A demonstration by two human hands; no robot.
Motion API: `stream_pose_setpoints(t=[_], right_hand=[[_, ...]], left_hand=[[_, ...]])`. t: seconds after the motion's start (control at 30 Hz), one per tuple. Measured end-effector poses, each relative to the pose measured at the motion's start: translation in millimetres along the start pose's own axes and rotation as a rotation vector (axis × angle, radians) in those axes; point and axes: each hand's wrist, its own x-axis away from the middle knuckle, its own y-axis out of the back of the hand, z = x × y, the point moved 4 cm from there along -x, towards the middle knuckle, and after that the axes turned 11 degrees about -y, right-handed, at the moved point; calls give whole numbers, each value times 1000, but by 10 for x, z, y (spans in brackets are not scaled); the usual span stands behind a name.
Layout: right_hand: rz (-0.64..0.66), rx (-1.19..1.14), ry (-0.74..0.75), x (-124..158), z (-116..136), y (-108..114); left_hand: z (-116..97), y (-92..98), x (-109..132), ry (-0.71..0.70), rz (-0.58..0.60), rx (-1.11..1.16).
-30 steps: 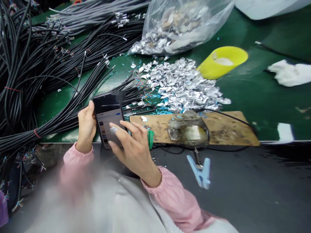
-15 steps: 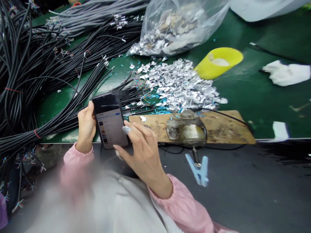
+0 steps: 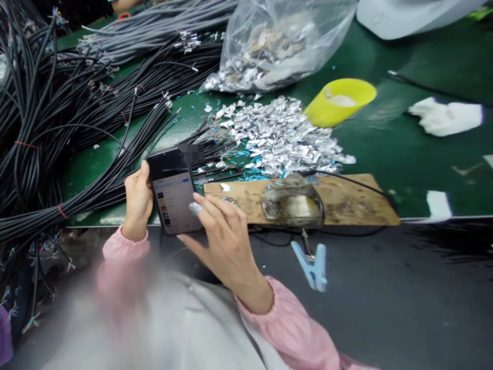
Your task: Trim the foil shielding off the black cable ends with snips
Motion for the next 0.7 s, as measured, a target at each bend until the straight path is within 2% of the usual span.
stream_pose_setpoints(t=[0.3,0.5,0.6,0.7], right_hand=[[18,28,22,-19,47,-64],[-82,82,-3,-121,-12,-68],[-138,0,-38,-125,-24,-35],[-126,-59,-32,-39,32,-48]], left_hand=[[-53,-21,19,-7,-8,5],[-42,-7,6,-18,-7,0],[-41,-4,-1,-30,-3,5],[-50,-5,0,-18,1,13]])
